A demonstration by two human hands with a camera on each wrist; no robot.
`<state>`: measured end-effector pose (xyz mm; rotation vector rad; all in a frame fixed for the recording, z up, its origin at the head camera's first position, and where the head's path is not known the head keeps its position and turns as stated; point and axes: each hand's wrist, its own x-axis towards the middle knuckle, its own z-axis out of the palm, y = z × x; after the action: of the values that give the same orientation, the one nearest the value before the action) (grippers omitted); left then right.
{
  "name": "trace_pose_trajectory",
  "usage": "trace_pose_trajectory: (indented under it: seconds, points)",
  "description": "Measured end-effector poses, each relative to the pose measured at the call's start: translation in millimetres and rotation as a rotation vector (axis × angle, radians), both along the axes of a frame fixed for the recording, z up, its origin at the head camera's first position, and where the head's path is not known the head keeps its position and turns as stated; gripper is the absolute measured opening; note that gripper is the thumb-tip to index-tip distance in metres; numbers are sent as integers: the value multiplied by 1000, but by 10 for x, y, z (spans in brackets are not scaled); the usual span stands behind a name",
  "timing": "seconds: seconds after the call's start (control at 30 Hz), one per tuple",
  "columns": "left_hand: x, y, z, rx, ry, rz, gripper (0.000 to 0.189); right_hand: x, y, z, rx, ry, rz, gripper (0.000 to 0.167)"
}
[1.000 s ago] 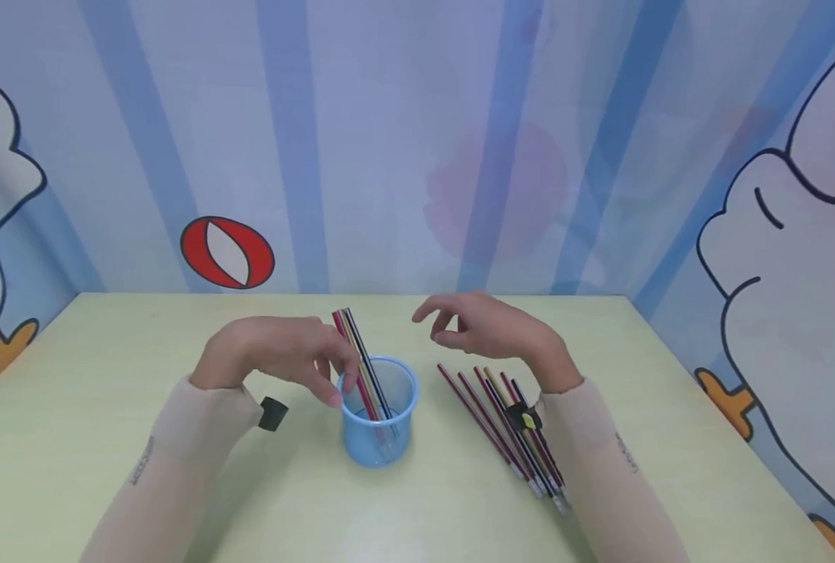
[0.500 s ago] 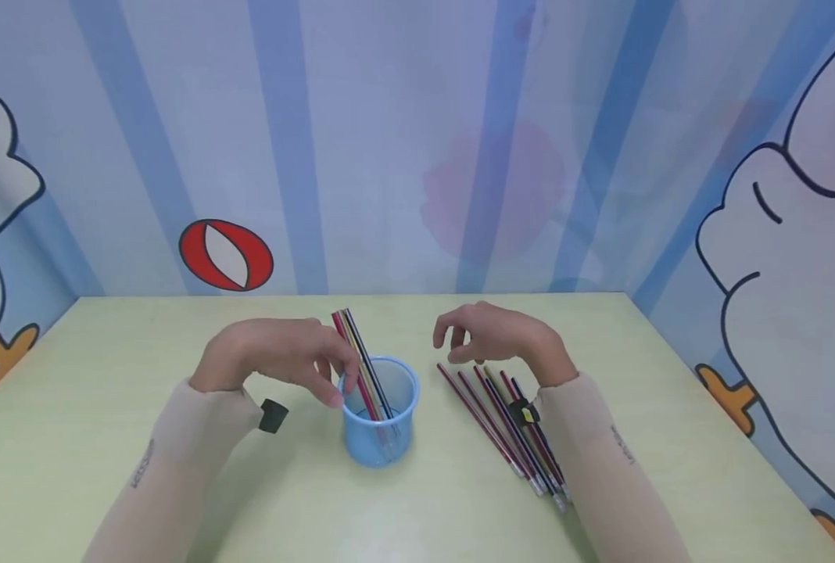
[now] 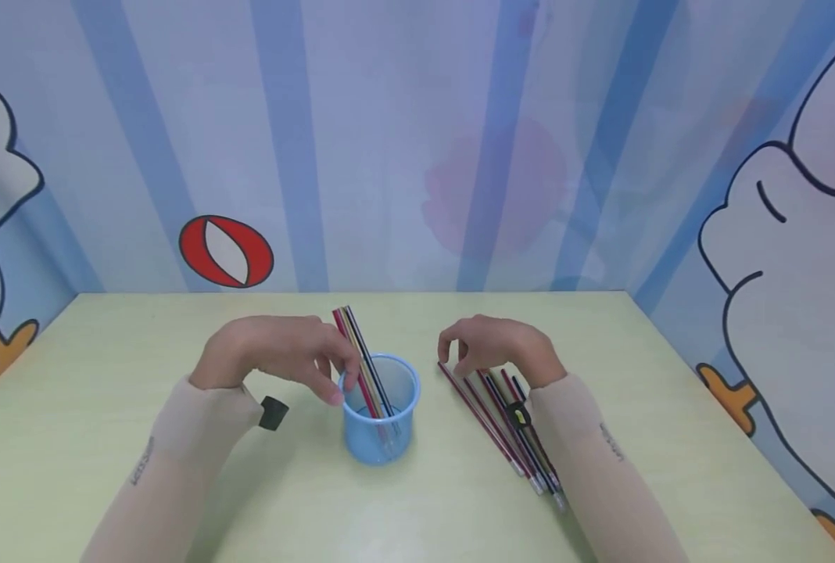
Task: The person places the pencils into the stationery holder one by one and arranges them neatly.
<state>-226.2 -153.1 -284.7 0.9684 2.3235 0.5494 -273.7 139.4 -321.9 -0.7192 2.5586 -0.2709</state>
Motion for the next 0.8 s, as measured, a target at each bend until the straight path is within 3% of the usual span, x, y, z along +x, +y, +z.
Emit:
trace_pose_trajectory:
  seconds: [0.4,0.8]
  points:
    - [26,-18,1,11,-3,-26,13,-40,-82,-235,54,-13,-60,23]
    - [1,-11,-8,5,-4,-21,13,-72,-139,-310,46,53,-46,22]
